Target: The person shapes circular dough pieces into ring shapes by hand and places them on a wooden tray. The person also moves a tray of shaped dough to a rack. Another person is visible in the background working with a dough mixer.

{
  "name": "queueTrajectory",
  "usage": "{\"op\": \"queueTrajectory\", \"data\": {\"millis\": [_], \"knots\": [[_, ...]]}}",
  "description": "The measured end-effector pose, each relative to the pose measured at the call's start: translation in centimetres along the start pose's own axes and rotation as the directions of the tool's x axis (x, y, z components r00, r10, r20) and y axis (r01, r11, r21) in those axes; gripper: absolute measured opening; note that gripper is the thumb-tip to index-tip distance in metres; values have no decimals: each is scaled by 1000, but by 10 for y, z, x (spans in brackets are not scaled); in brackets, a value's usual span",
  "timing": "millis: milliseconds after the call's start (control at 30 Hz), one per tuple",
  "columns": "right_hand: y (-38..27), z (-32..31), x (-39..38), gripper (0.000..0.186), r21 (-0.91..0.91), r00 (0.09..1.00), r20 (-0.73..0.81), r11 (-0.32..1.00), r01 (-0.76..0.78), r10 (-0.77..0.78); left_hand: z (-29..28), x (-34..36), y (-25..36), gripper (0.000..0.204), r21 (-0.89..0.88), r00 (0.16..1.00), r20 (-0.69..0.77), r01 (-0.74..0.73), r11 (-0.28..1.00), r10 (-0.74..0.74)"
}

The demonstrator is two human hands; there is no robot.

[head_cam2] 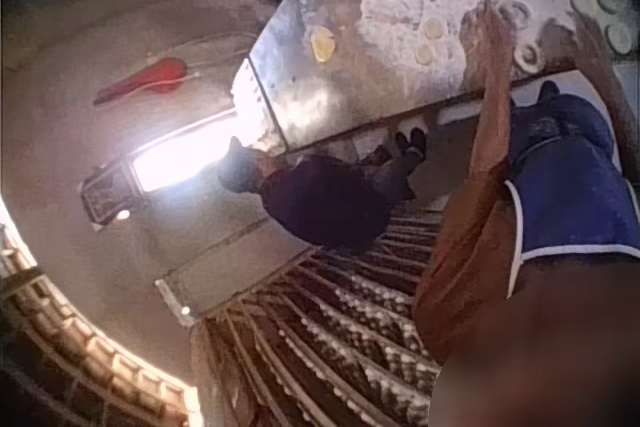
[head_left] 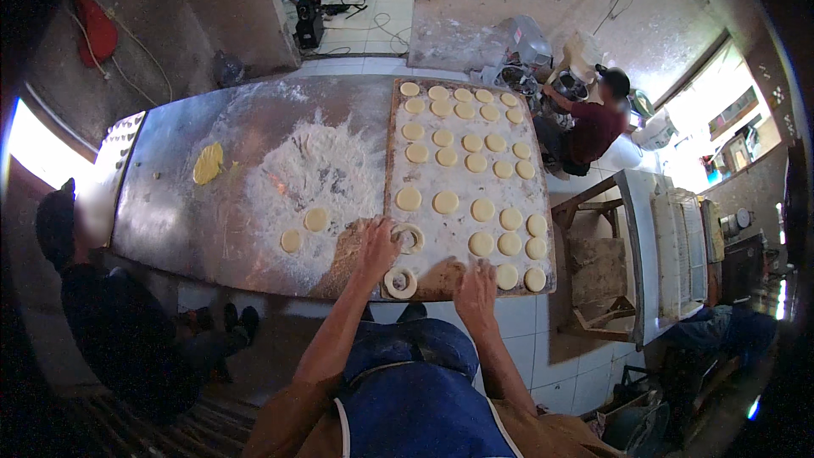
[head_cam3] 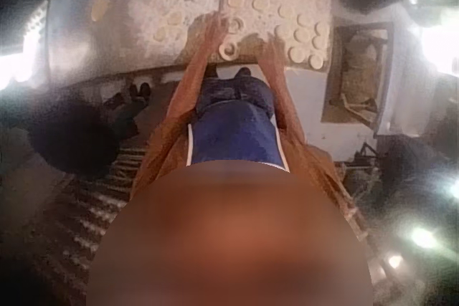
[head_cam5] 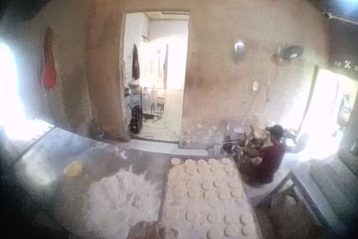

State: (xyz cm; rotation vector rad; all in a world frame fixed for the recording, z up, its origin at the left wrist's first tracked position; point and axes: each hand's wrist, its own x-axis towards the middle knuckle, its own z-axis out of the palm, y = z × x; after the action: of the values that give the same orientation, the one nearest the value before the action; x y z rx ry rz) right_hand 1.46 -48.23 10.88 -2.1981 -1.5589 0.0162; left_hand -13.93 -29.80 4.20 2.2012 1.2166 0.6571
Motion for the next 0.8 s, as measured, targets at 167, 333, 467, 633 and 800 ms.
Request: {"op": "queueTrajectory", "data": {"millis": [167, 333, 467, 633, 800], "knots": [[15, 10, -14, 39, -294, 993, -4, 949, -112, 116, 7, 5, -7, 33, -101, 999, 13, 38, 994, -36], [9, -6, 6, 30, 62, 923, 171, 932, -358, 343, -47, -18, -12, 26, -346, 986, -164, -17, 938, -43], [-40, 37, 58, 27, 460, 966, 253, 871, -175, 60, -106, -38, -43, 19, -258, 977, -172, 79, 963, -126], [-133, 141, 154, 22, 323, 974, 55, 927, 191, -220, -136, -42, -74, 17, -232, 956, -249, 97, 968, -156], [-152, 132, 176, 27, 232, 943, 254, 960, 158, -217, -141, -31, -76, 19, -429, 949, -251, 67, 901, -190]]}}
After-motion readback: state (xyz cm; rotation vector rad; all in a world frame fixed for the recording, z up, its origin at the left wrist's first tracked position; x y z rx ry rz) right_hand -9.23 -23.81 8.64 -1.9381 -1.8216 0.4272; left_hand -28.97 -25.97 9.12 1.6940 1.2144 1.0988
